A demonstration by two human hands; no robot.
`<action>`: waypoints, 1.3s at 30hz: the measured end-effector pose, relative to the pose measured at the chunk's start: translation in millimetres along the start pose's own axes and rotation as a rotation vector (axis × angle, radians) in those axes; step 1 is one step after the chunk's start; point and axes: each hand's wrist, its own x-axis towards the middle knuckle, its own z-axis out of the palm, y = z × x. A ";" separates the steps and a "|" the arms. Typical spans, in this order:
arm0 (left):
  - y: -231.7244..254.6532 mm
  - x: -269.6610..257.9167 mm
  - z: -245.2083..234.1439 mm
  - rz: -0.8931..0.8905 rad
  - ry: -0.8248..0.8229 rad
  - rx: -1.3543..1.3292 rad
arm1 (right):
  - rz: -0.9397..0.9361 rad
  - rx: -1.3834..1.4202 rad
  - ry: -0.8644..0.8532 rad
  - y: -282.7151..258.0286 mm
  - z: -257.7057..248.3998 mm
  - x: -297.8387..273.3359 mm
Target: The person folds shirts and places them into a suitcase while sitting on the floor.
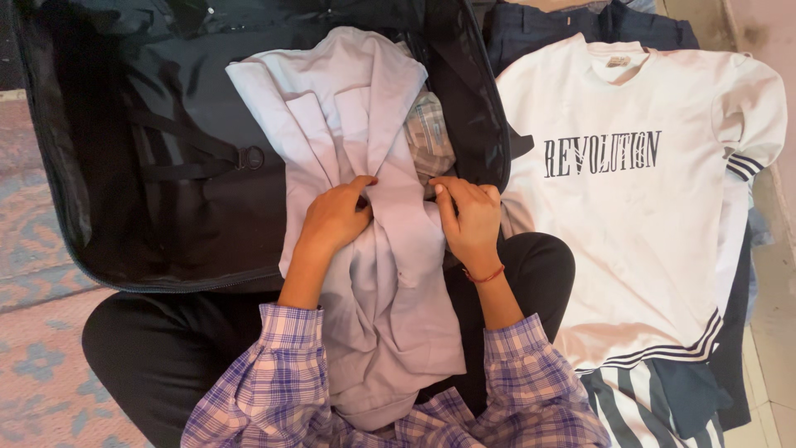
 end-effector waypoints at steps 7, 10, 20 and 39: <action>-7.4 1.9 4.3 0.062 0.025 0.019 | 0.020 -0.025 0.072 0.4 7.5 -0.5; -10.1 2.3 7.0 0.090 0.041 0.015 | 0.013 -0.014 0.105 -0.5 7.5 -0.7; 8.2 -5.1 -4.7 0.123 0.098 0.005 | -0.056 0.034 0.136 -43.5 -0.5 -90.9; 14.2 -7.0 -4.1 0.154 0.072 -0.075 | 0.608 0.300 0.132 14.2 -34.1 -100.4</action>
